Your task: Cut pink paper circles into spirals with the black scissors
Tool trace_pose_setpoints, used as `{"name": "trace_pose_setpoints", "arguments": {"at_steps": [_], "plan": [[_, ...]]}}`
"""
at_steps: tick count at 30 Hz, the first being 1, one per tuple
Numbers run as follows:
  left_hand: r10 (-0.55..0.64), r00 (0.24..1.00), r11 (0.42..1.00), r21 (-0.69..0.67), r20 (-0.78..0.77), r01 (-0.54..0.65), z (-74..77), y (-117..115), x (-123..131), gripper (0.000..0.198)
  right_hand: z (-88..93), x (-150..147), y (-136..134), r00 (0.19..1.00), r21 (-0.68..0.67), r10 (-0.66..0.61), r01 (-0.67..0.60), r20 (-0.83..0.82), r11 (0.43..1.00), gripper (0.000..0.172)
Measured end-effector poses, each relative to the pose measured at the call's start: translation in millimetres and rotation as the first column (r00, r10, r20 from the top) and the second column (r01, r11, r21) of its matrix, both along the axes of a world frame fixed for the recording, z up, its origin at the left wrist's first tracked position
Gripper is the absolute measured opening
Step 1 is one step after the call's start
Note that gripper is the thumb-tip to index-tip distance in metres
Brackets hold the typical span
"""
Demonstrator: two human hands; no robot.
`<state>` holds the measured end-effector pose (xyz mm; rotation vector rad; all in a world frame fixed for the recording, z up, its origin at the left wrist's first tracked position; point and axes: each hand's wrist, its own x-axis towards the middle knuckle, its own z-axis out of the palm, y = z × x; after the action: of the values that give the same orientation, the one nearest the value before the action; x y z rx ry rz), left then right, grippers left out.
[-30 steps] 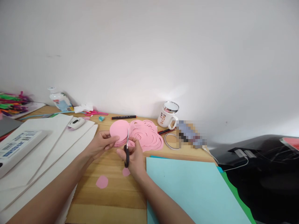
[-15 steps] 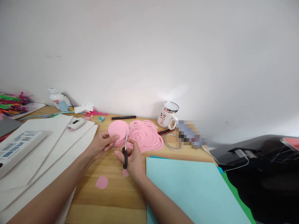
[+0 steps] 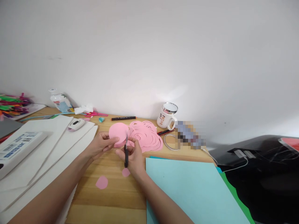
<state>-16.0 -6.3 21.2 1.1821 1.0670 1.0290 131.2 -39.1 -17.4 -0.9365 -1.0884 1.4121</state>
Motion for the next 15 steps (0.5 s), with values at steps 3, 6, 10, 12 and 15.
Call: {"name": "trace_pose_setpoints", "arguments": {"at_steps": [3, 6, 10, 12, 15], "plan": [[0.002, 1.0, 1.0, 0.0, 0.005, -0.002, -0.7, 0.3, -0.6, 0.042, -2.4, -0.2, 0.6, 0.999, -0.001, -0.021, 0.021, 0.023, 1.0, 0.054], [0.001, 1.0, 1.0, 0.008, 0.014, -0.001, -0.7, 0.6, -1.1, 0.042, -4.6, -0.4, 0.8, 0.999, -0.008, -0.023, 0.023, 0.035, 1.0, 0.052], [0.008, 1.0, 1.0, 0.02, 0.028, -0.008, -0.3, 1.4, -1.9, 0.041, -6.0, -0.2, 0.5, 0.999, -0.011, -0.019, 0.02, 0.046, 1.0, 0.051], [0.008, 0.999, 0.999, 0.031, 0.046, -0.009, -0.1, 1.7, -1.9, 0.041, -6.2, -0.1, 0.3, 0.999, -0.009, -0.016, 0.016, 0.052, 1.0, 0.05], [-0.014, 0.996, 1.0, 0.017, 0.09, 0.013, 0.2, 1.8, -0.7, 0.041, -7.0, -0.4, -0.2, 0.999, -0.005, -0.003, 0.004, 0.054, 1.0, 0.05]]}}
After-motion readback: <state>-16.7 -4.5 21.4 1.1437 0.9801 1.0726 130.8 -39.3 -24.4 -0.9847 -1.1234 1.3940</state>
